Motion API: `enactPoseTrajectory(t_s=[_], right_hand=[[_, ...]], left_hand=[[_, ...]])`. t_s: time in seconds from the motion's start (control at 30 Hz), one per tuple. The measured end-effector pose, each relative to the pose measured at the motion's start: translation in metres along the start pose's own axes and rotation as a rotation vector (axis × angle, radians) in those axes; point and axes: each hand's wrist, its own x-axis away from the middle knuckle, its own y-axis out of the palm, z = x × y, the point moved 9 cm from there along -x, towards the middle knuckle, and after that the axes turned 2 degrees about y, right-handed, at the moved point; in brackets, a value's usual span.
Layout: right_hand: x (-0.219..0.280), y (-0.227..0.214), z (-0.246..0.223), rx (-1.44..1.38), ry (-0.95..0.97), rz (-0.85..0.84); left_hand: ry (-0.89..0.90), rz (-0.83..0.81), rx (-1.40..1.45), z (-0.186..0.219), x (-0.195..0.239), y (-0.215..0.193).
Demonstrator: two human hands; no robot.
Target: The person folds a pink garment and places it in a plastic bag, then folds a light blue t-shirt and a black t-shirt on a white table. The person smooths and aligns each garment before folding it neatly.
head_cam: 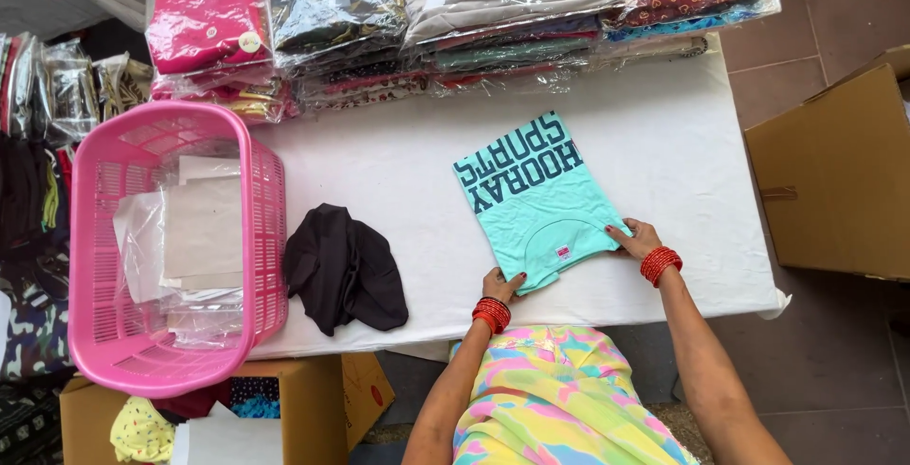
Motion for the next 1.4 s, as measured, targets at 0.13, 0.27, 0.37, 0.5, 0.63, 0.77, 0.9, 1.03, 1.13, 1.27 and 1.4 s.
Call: enactPoseTrajectory(t_s=[0.13, 0.27, 0.37, 0.5, 0.63, 0.77, 0.9, 1.03, 1.13, 1.27, 1.4], right_hand=[[0.009, 0.004, -0.002, 0.092, -0.121, 0.071], [0.003, 0.009, 0.021, -0.293, -0.123, 0.088], [0.013, 0.006, 0.022, -0.329, -0.197, 0.136], [0.013, -0.011, 0.051, -0.300, -0.173, 0.277], [0.046, -0.015, 0.037, -0.076, -0.133, 0.435], [0.064, -0.019, -0.003, 0.202, -0.351, 0.682], [0.090, 0.057, -0.071, 0.676, -0.967, 0.658], [0.051, 0.150, -0.077, 0.920, -1.147, 0.316], [0.007, 0.178, -0.086, 1.044, -1.076, 0.183], [-0.026, 0.173, -0.115, 1.282, -0.980, 0.174], [-0.041, 0.169, -0.142, 1.488, -0.923, 0.064]], left_hand=[[0.007, -0.071, 0.224, -0.026, -0.012, 0.008], [0.074, -0.031, 0.258, -0.025, -0.016, 0.008], [0.101, -0.086, 0.244, -0.016, -0.005, 0.009], [-0.005, -0.264, 0.010, -0.019, 0.018, 0.026], [-0.138, -0.324, -0.335, -0.010, 0.034, 0.026], [0.018, -0.202, -1.150, 0.060, 0.037, 0.011], [0.486, 0.088, -1.109, 0.149, 0.035, 0.023], [1.046, 0.110, -0.871, 0.200, 0.029, 0.060], [0.958, 0.020, -0.998, 0.197, -0.011, 0.081], [0.865, -0.021, -1.056, 0.195, -0.038, 0.077], [0.696, 0.009, -1.400, 0.195, -0.062, 0.056]])
